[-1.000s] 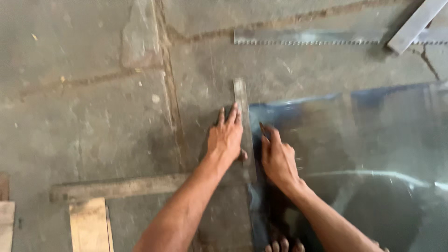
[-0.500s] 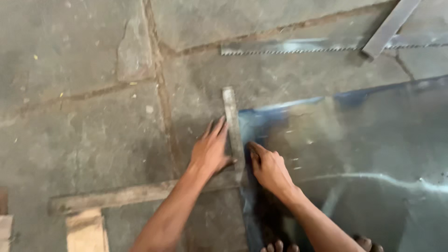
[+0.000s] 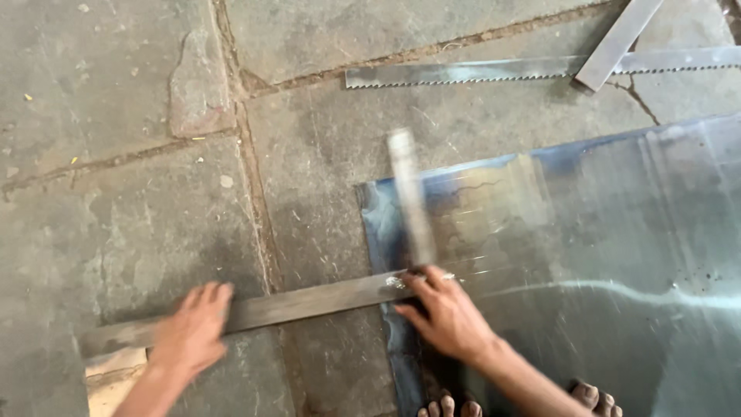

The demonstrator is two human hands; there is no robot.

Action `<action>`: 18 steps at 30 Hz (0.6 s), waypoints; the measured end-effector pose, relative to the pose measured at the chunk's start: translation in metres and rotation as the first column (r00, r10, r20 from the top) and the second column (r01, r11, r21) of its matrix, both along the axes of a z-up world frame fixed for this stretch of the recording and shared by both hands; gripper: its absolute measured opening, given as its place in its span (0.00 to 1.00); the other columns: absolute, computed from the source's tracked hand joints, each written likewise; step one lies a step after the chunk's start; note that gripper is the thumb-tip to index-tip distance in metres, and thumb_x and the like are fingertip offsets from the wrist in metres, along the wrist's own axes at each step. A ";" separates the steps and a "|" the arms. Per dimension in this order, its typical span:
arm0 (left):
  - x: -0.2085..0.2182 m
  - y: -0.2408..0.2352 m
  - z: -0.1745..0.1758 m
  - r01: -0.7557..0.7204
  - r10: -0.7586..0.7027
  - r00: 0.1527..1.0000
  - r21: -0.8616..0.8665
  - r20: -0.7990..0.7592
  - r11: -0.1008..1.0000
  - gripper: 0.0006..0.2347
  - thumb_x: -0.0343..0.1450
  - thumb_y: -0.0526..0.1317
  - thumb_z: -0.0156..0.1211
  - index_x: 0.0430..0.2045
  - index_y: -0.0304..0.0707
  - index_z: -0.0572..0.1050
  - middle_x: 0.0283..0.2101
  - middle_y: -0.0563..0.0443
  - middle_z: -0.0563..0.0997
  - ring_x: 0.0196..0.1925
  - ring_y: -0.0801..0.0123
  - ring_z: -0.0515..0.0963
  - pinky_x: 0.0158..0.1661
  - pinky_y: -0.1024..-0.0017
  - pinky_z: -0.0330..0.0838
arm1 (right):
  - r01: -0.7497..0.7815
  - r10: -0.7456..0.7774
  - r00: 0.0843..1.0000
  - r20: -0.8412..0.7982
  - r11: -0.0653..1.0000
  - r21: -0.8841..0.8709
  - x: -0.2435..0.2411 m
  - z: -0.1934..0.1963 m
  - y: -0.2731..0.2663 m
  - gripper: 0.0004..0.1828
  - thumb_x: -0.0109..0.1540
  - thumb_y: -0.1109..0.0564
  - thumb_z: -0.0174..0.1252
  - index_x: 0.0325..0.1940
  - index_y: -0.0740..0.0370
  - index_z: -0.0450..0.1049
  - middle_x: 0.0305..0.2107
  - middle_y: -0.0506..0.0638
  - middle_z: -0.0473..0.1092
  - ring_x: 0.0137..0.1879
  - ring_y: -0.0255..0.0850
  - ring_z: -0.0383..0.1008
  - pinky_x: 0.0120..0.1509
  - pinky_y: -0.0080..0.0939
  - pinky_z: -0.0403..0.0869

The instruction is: The person marks lines on a large metal sheet using a framing square and a marking tool, frequently repositioning the square to draw perpendicular and parallel lines across the surface.

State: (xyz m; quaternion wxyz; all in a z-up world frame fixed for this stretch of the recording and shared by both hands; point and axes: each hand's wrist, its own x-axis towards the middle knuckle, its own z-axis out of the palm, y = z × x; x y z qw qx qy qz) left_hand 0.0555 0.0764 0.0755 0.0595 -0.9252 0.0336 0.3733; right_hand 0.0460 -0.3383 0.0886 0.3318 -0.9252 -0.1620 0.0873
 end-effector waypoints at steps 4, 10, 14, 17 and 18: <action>0.016 -0.105 -0.005 -0.072 0.132 0.983 -0.386 0.131 0.919 0.38 0.61 0.43 0.69 0.69 0.46 0.57 0.72 0.43 0.54 0.73 0.44 0.56 0.66 0.50 0.55 | 0.061 -0.062 0.998 0.007 0.956 -0.286 0.034 -0.004 -0.069 0.33 0.53 0.42 0.69 0.60 0.53 0.75 0.54 0.57 0.70 0.53 0.56 0.73 0.55 0.52 0.74; 0.023 -0.168 -0.061 0.289 0.188 0.676 -0.491 0.712 0.822 0.28 0.70 0.57 0.64 0.60 0.37 0.72 0.60 0.44 0.71 0.62 0.46 0.68 0.63 0.48 0.61 | 0.212 -0.072 0.949 0.306 0.864 -0.457 0.069 -0.013 -0.179 0.30 0.55 0.42 0.68 0.59 0.54 0.79 0.54 0.52 0.73 0.55 0.54 0.71 0.62 0.54 0.72; 0.027 -0.169 -0.074 0.312 0.241 0.620 -0.517 0.747 0.797 0.26 0.69 0.55 0.65 0.55 0.37 0.74 0.56 0.44 0.73 0.59 0.47 0.70 0.62 0.46 0.61 | 0.193 -0.055 0.932 0.358 0.912 -0.363 0.070 -0.035 -0.196 0.32 0.55 0.42 0.69 0.60 0.56 0.77 0.56 0.54 0.72 0.57 0.53 0.70 0.63 0.53 0.69; 0.024 -0.167 -0.075 0.327 0.228 0.626 -0.517 0.746 0.791 0.26 0.68 0.55 0.66 0.54 0.36 0.75 0.55 0.44 0.73 0.58 0.48 0.70 0.60 0.46 0.62 | 0.216 -0.066 0.918 0.390 0.910 -0.354 0.064 -0.050 -0.199 0.32 0.55 0.44 0.71 0.60 0.56 0.77 0.56 0.54 0.71 0.59 0.52 0.69 0.65 0.53 0.67; 0.025 -0.167 -0.074 0.338 0.223 0.624 -0.516 0.749 0.787 0.26 0.68 0.54 0.67 0.54 0.36 0.75 0.54 0.43 0.73 0.57 0.48 0.71 0.60 0.46 0.62 | 0.222 -0.078 0.918 0.388 0.913 -0.342 0.063 -0.053 -0.201 0.31 0.55 0.44 0.71 0.60 0.56 0.77 0.56 0.53 0.71 0.59 0.52 0.69 0.65 0.53 0.67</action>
